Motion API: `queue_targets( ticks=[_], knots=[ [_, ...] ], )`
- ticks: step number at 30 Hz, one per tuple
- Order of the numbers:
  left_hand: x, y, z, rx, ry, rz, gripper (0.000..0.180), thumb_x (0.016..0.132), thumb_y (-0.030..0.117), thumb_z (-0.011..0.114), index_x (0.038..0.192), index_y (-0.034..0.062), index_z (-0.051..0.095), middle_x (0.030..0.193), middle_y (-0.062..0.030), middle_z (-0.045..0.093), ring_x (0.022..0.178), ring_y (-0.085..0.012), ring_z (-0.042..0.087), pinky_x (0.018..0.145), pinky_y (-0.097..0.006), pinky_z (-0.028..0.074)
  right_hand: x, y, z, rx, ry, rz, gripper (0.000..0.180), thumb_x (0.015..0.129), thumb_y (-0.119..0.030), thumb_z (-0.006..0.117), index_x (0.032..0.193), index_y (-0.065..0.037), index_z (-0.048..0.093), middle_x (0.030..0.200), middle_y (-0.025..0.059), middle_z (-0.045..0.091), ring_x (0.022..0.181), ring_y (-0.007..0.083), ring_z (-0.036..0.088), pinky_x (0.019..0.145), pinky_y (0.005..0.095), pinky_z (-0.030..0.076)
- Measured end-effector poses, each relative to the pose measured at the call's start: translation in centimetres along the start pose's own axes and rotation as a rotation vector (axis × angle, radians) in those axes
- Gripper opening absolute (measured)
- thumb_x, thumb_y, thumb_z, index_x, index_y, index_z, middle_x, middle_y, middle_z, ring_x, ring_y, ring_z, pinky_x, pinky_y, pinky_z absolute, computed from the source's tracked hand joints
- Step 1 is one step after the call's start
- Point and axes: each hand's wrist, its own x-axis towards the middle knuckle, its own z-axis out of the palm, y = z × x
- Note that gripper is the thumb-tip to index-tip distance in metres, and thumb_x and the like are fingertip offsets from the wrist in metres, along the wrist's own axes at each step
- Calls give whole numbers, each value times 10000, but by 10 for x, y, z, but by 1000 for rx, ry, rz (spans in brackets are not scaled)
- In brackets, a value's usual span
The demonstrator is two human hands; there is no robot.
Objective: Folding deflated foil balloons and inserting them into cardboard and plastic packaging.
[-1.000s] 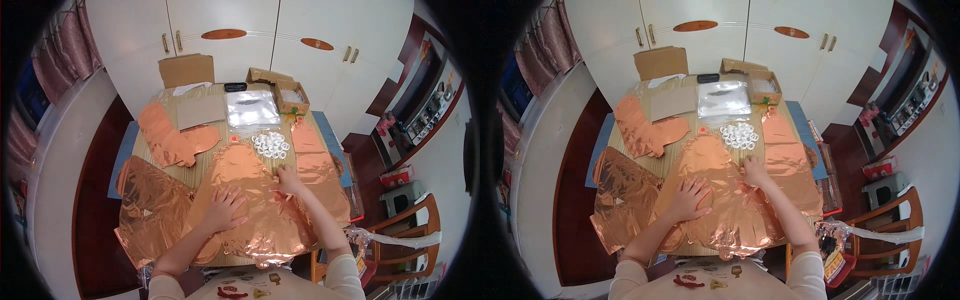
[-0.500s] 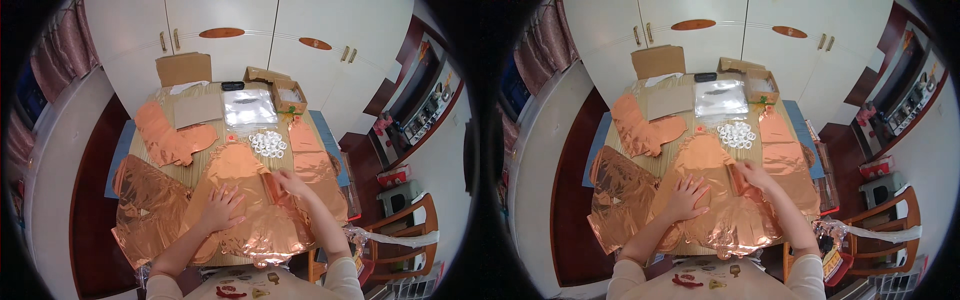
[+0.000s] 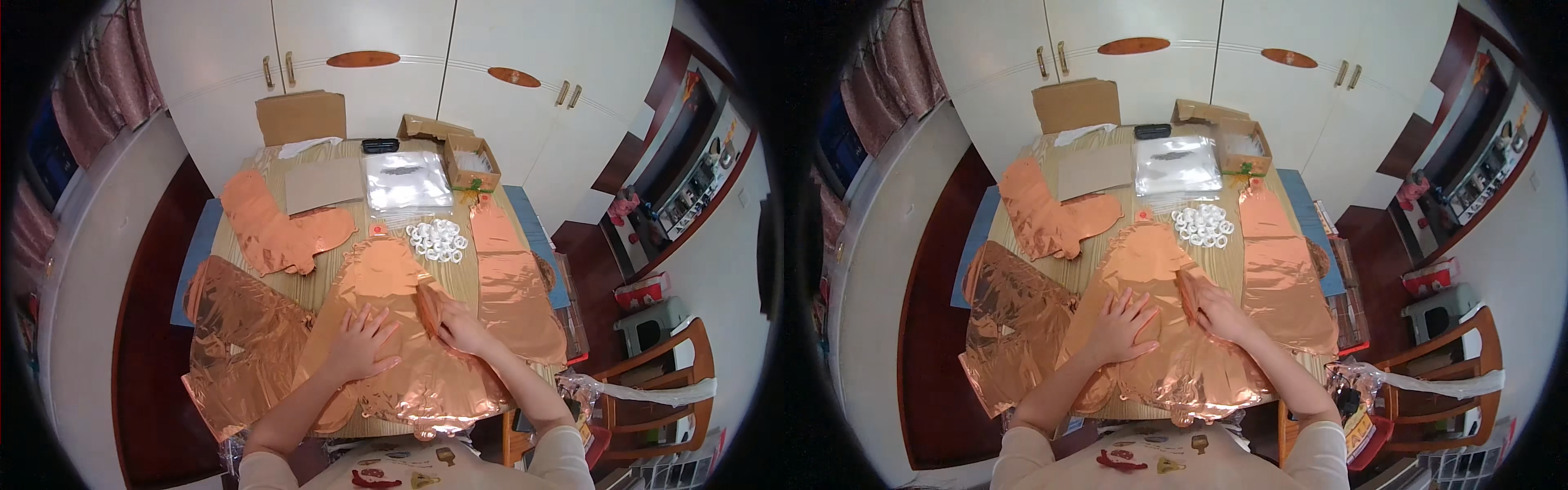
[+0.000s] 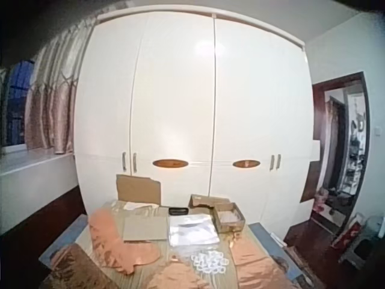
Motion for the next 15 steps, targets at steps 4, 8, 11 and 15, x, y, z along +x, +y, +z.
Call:
queue_targets(
  ticks=[4,8,11,15],
  knots=[
    [-1,-1,2,2,4,0,695,852,633,565,1363,163,523,1476,-130,432,1393,-407,327,1105,-626,228,6,-12,-2,77,55,-84,430,831,-179,682,1232,-40,611,1313,136,581,1260,320,498,1055,426,396],
    [1,0,1,-4,-21,-5,681,854,629,565,1321,134,557,1464,-130,436,1390,-417,319,1098,-634,232,7,4,8,-2,21,-158,496,842,-236,689,1298,-71,586,1350,96,571,1307,332,458,1090,433,365],
    [1,0,1,-8,-22,-15,688,850,633,567,1321,132,555,1463,-127,437,1390,-414,319,1099,-638,228,13,12,8,-76,-82,-137,661,833,-386,696,1393,-93,501,1442,91,489,1381,363,361,1127,465,308],
    [1,0,0,0,-56,-28,704,849,637,567,1343,138,537,1483,-121,417,1406,-406,299,1107,-639,222,31,9,-6,-142,-287,-53,978,748,-610,692,1514,-126,325,1568,78,317,1469,390,170,1173,541,175]
  ],
)
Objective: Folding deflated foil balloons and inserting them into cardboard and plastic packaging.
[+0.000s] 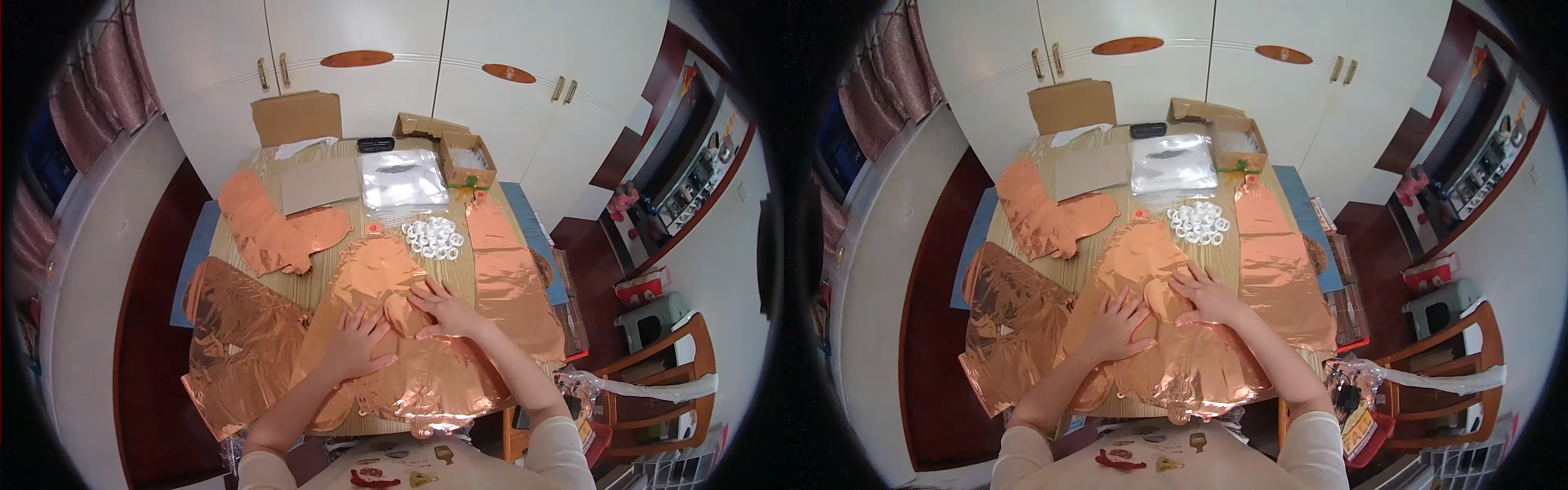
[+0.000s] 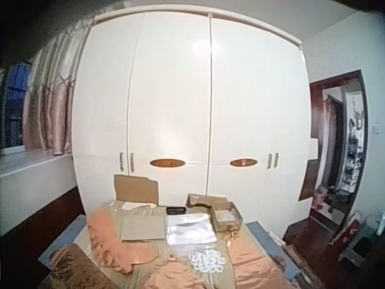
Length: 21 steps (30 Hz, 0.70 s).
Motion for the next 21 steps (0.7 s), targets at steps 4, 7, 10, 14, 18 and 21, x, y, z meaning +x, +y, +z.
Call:
queue_targets(
  ticks=[4,7,10,14,18,21],
  knots=[
    [1,0,0,8,-38,-1,728,852,636,565,1380,139,497,1517,-117,372,1425,-404,267,1113,-638,217,8,2,-6,-36,-91,39,1131,671,-712,685,1543,-136,254,1602,69,244,1492,378,90,1179,579,123],
    [1,1,-5,-71,-48,-22,715,867,589,578,1382,103,479,1523,-122,356,1427,-408,258,1120,-622,219,12,3,-5,-70,-124,46,1186,646,-756,664,1550,-128,223,1609,70,222,1492,376,93,1181,579,114],
    [4,4,-21,-234,20,-36,602,894,451,594,1350,69,496,1486,-131,394,1405,-389,301,1123,-576,253,13,4,-3,-84,-138,53,1206,640,-776,649,1552,-120,207,1615,69,202,1493,371,87,1185,575,106],
    [27,19,-53,-236,-68,97,409,929,270,564,1273,50,551,1383,-153,498,1363,-336,390,1123,-514,300,11,5,-5,-99,-164,70,1223,634,-797,634,1552,-113,204,1617,69,195,1496,361,78,1186,576,100],
    [49,29,-13,-137,-151,239,364,938,225,535,1256,56,587,1326,-124,570,1324,-271,456,1121,-490,314,17,-2,-9,-133,-187,67,1247,623,-808,633,1554,-107,192,1618,67,193,1498,356,71,1182,588,95],
    [65,17,13,-131,-30,220,417,950,254,522,1323,73,560,1379,-98,548,1337,-275,445,1127,-483,308,18,-3,-11,-151,-209,86,1275,602,-809,651,1559,-112,176,1627,53,166,1501,347,65,1186,578,97]
  ],
)
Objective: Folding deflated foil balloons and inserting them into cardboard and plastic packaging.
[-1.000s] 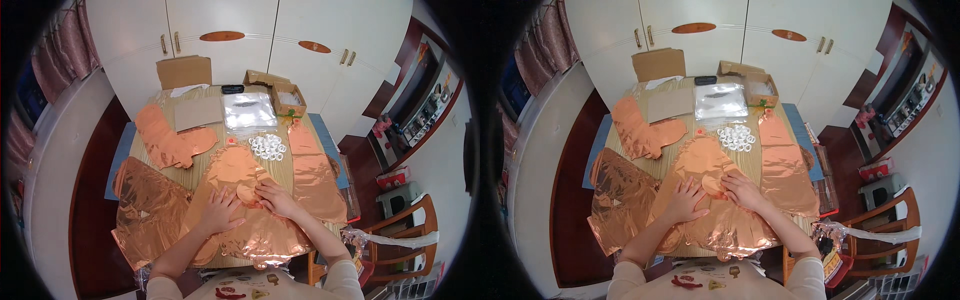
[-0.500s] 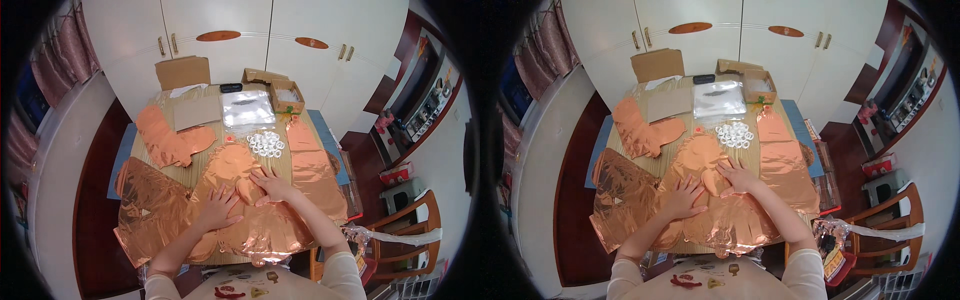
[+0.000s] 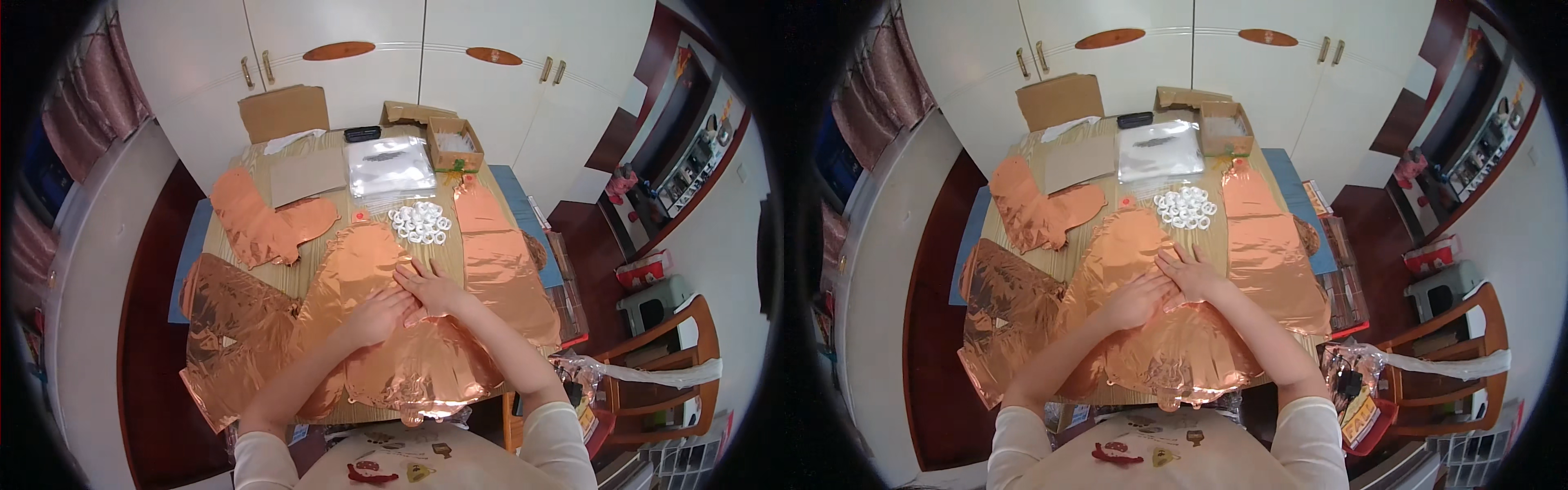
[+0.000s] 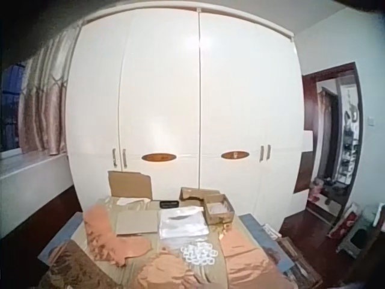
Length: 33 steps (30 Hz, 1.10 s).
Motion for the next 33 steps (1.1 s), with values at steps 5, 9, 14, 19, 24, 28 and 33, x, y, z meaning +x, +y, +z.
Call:
queue_targets(
  ticks=[5,9,14,19,24,28,33],
  knots=[
    [-2,-7,6,38,43,62,472,957,327,509,1361,85,540,1424,-113,512,1387,-266,387,1141,-503,277,-2,4,0,-31,-18,32,1285,596,-794,663,1559,-101,169,1629,58,158,1502,344,67,1191,566,88],
    [-7,-6,5,101,31,59,509,933,354,521,1367,88,532,1443,-108,493,1401,-274,370,1147,-512,265,-20,-16,3,-185,154,-7,1122,712,-722,621,1537,-71,229,1600,74,243,1485,325,163,1188,550,109],
    [-7,-8,5,136,31,81,570,860,315,578,1379,88,516,1459,-78,481,1398,-278,376,1150,-512,264,-87,-62,34,-214,251,-117,777,926,-542,504,1488,-31,334,1561,129,313,1476,315,207,1172,534,166],
    [-10,-3,2,99,64,45,679,833,388,609,1430,102,459,1486,-74,449,1405,-342,349,1155,-531,245,-163,-91,57,47,303,-9,669,905,-464,576,1420,-53,458,1521,100,393,1409,301,344,1155,487,235],
    [-10,-3,-1,106,-1,46,799,812,542,612,1456,110,424,1515,-69,410,1414,-365,322,1162,-545,215,-204,-73,52,296,438,255,583,842,-317,704,1328,-49,526,1367,165,498,1239,362,489,1051,458,377],
    [-9,-5,1,109,-8,48,883,782,597,623,1478,106,386,1527,-82,389,1426,-371,294,1169,-536,200,-188,-62,46,395,558,500,584,754,-259,794,1231,-29,546,1141,192,570,1033,386,577,861,434,487],
    [-11,-7,3,109,-16,35,912,778,637,606,1484,107,377,1536,-80,374,1437,-367,271,1173,-538,186,-179,-55,27,706,151,702,572,699,-274,835,1136,-20,568,924,165,631,791,354,631,708,389,519]
  ],
)
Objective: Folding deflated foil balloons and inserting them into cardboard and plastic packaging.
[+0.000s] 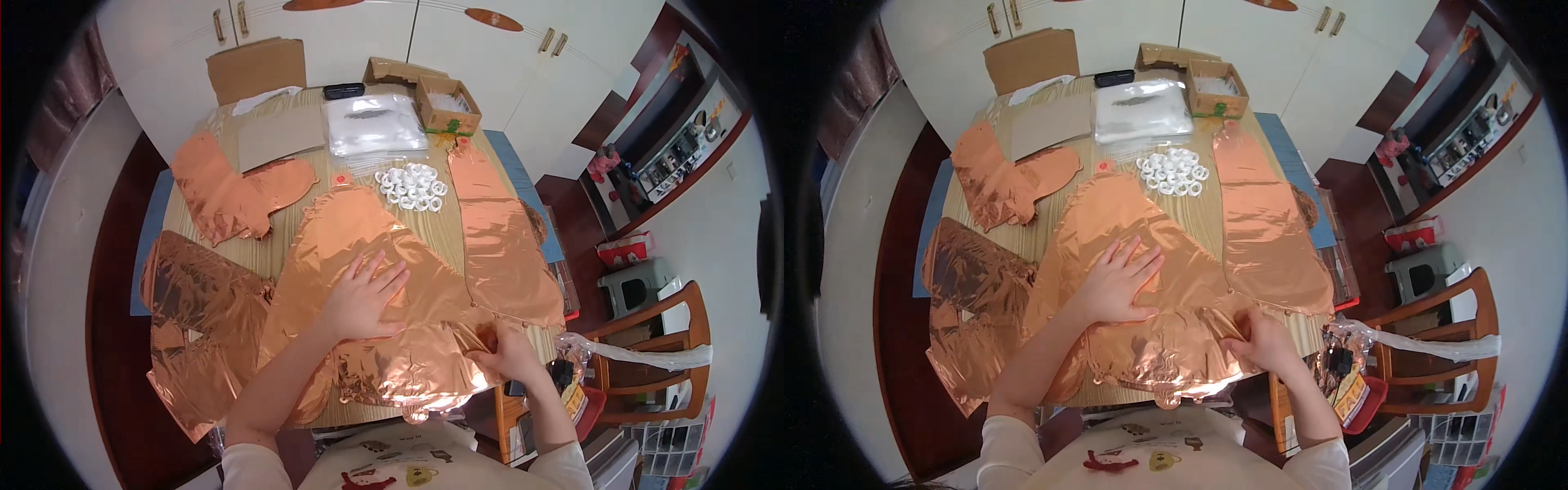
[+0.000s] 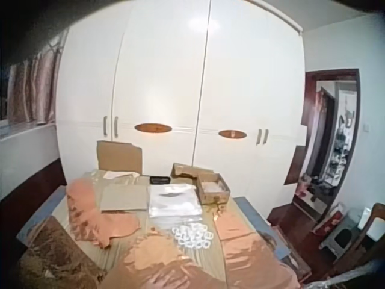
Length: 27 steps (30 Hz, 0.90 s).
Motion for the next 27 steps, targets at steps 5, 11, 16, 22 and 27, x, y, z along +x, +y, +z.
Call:
queue_targets(
  ticks=[5,11,16,22,27],
  knots=[
    [-3,0,-2,-7,8,-9,908,786,642,602,1483,105,378,1533,-79,378,1435,-368,274,1173,-541,186,-9,23,-10,376,-228,-247,273,815,-159,784,918,-6,583,755,43,593,664,153,585,608,291,477],
    [1,2,-2,-13,31,13,847,829,619,577,1474,102,392,1529,-75,385,1427,-373,289,1172,-537,195,-53,4,24,440,67,-112,141,874,-122,709,813,-27,626,702,6,572,643,67,518,557,245,423],
    [0,-1,6,-25,42,-13,772,900,615,490,1467,97,407,1535,-69,382,1432,-359,291,1176,-518,193,-49,-69,68,210,374,-652,142,767,-125,771,774,-91,633,699,60,580,655,243,553,621,364,421],
    [1,-3,2,-39,-12,-31,889,858,725,453,1474,86,398,1545,-65,369,1444,-341,274,1185,-497,172,-28,-123,121,-179,319,-772,148,766,-155,714,883,-102,639,852,45,610,856,233,585,735,352,421],
    [1,0,-3,-55,-26,-3,1099,716,818,541,1490,59,357,1557,-81,344,1458,-353,235,1188,-523,141,-23,-121,138,-70,333,-797,142,791,-146,680,906,-76,636,865,63,603,901,240,590,821,380,454]
  ],
)
